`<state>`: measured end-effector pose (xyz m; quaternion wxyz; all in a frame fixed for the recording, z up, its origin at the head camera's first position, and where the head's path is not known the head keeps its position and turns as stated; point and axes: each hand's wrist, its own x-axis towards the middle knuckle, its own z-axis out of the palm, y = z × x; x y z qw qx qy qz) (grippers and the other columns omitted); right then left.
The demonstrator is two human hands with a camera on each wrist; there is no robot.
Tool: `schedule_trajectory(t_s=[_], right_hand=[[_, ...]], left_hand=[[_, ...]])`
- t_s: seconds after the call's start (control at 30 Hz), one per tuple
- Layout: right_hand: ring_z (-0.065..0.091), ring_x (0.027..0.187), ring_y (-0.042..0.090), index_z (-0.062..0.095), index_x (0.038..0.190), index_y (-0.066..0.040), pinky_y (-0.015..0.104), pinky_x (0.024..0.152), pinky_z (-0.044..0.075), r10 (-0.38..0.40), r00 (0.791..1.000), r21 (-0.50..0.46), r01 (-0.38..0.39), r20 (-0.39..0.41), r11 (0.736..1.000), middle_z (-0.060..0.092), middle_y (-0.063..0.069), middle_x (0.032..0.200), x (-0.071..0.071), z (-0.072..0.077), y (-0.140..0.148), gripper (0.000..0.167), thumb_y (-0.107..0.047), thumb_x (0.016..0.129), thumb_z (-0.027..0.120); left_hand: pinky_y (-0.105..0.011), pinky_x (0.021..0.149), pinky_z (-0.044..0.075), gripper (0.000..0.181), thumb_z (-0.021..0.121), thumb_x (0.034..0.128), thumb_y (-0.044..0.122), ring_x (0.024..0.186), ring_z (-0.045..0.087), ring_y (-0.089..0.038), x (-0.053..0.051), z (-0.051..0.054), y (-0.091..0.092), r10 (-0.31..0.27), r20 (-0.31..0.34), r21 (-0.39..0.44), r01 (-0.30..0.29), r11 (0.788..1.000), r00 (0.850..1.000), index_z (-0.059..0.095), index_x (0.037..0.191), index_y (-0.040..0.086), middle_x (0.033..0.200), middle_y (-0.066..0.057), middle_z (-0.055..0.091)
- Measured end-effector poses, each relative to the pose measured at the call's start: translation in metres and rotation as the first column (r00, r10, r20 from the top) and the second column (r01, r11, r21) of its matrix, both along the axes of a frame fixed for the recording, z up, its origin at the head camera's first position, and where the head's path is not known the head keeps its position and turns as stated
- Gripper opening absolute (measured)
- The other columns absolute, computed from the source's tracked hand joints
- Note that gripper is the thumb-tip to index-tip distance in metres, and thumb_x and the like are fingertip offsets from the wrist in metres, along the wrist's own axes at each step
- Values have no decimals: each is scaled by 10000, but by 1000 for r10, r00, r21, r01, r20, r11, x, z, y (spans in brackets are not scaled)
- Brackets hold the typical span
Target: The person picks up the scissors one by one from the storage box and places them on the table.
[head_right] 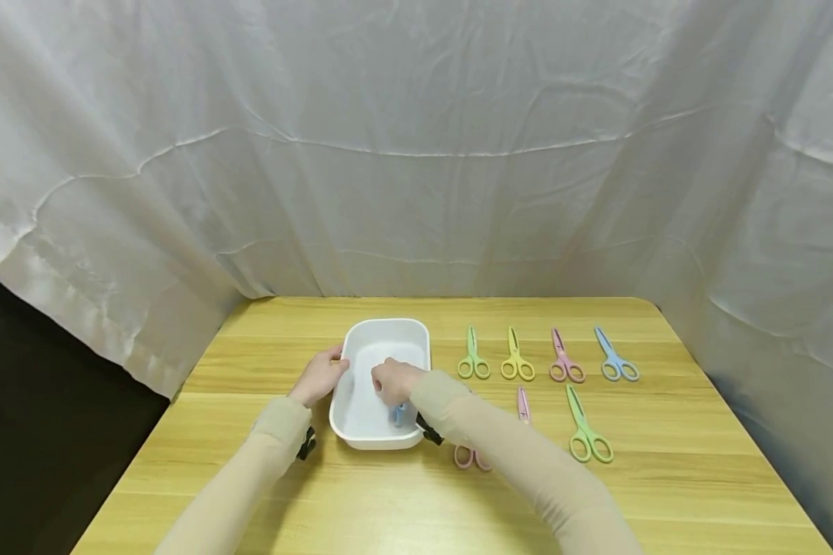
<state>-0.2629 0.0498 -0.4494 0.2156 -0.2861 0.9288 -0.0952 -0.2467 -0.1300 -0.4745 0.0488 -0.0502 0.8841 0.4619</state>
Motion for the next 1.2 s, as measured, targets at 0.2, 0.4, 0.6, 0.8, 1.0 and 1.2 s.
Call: schedule_trajectory(t_s=[0.2, 0.4, 0.6, 0.8, 1.0, 1.2], right_hand=[[559, 802, 203, 604, 1091, -128, 277, 665, 477, -30, 999, -59, 29, -11, 998, 513, 112, 1101, 1, 0, 1, 343, 79, 822, 649], [570, 826, 209, 569, 1216, -116, 293, 698, 504, -92, 996, -128, 92, 5, 987, 502, 164, 1148, 1, 0, 1, 420, 53, 834, 615], [551, 829, 209, 551, 1244, -83, 293, 689, 486, -172, 983, -204, 182, 66, 962, 517, 197, 1157, 1, 4, 2, 454, 42, 813, 619], [548, 857, 212, 530, 1281, -79, 292, 718, 466, -242, 961, -245, 268, 133, 932, 512, 205, 1203, -1, 2, 7, 494, 30, 807, 612], [540, 893, 221, 522, 1306, -77, 285, 729, 453, -281, 946, -256, 315, 162, 914, 507, 200, 1209, -1, 1, 9, 499, 27, 826, 610], [566, 866, 205, 506, 1310, -61, 286, 749, 498, -279, 934, -334, 342, 223, 878, 599, 197, 1239, -3, 0, 9, 485, 70, 849, 586]], left_hand=[[-437, 932, 598, 507, 492, 1008, 190, 1199, 650, -357, -1, -1, 0, 2, 2, -2, -2, 1000, 1000, 474, 1501, 71, 1480, -223, 536], [-425, 888, 613, 508, 516, 995, 182, 1126, 683, -335, -1, -1, 2, 10, -15, -52, -11, 999, 1000, 490, 1490, 69, 1452, -230, 562], [-335, 716, 623, 512, 557, 963, 159, 855, 703, -228, -1, 2, 3, 16, -44, -117, -21, 993, 999, 522, 1461, 48, 1334, -244, 645], [-327, 688, 618, 499, 580, 948, 154, 826, 697, -223, -3, 1, 4, 17, -65, -147, -27, 989, 998, 552, 1428, 21, 1296, -250, 665], [-324, 681, 624, 503, 583, 951, 152, 851, 710, -236, -3, 1, 5, 17, -60, -133, -25, 991, 998, 543, 1435, 24, 1334, -251, 644], [-353, 709, 631, 506, 579, 943, 148, 858, 707, -246, -2, -2, 3, 29, -72, -148, -40, 988, 997, 548, 1435, 33, 1354, -245, 634]])
